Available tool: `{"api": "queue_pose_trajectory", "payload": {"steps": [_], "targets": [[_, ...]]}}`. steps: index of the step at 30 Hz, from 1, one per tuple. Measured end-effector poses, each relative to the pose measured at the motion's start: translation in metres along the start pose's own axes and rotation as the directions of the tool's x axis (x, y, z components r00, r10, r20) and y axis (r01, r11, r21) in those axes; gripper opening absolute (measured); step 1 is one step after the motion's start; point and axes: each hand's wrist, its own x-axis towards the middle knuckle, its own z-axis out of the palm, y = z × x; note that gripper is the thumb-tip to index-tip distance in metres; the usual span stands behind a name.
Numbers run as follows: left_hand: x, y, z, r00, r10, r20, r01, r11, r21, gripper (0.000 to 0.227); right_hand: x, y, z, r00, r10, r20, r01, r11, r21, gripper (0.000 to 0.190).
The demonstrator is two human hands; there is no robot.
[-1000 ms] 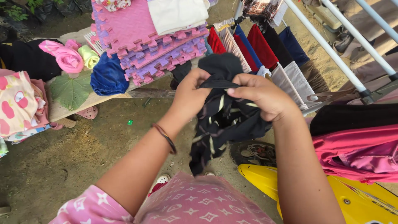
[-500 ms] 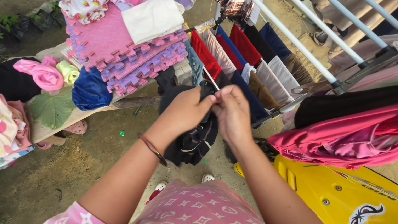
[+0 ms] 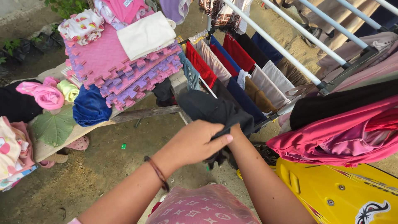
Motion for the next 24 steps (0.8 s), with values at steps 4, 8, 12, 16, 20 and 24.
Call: {"api": "queue_pose_trajectory", "payload": {"steps": [4,8,12,16,20,24], "targets": [[-0.004,0.007,0.019,0.988,-0.033,0.151,0.067,0.973,-0.222,0.044,-0.007,0.017,0.005,1.0,-0.017,0.022,0.012,0.98,0.2,0.033],[-0.004,0.01,0.034,0.975,0.089,0.203,-0.019,0.946,-0.325,0.046,-0.014,0.029,0.02,0.998,-0.04,0.044,0.02,0.917,0.399,0.035],[0.009,0.007,0.017,0.985,0.018,0.169,0.012,0.984,-0.175,0.051,-0.007,0.014,0.027,0.996,-0.075,0.043,0.042,0.856,0.515,0.036],[0.016,-0.023,0.001,0.893,-0.326,-0.309,0.37,0.925,0.092,0.05,-0.032,-0.099,0.031,0.953,0.292,-0.076,-0.131,0.627,0.768,0.039],[0.022,-0.053,0.003,0.846,-0.38,-0.373,0.425,0.904,0.043,0.051,-0.059,-0.171,-0.007,0.931,0.364,0.015,-0.178,0.418,0.891,0.038],[0.024,-0.061,-0.013,0.817,-0.439,-0.373,0.46,0.887,-0.038,0.051,-0.082,-0.217,-0.051,0.924,0.376,-0.073,-0.035,0.274,0.961,0.032]]}}
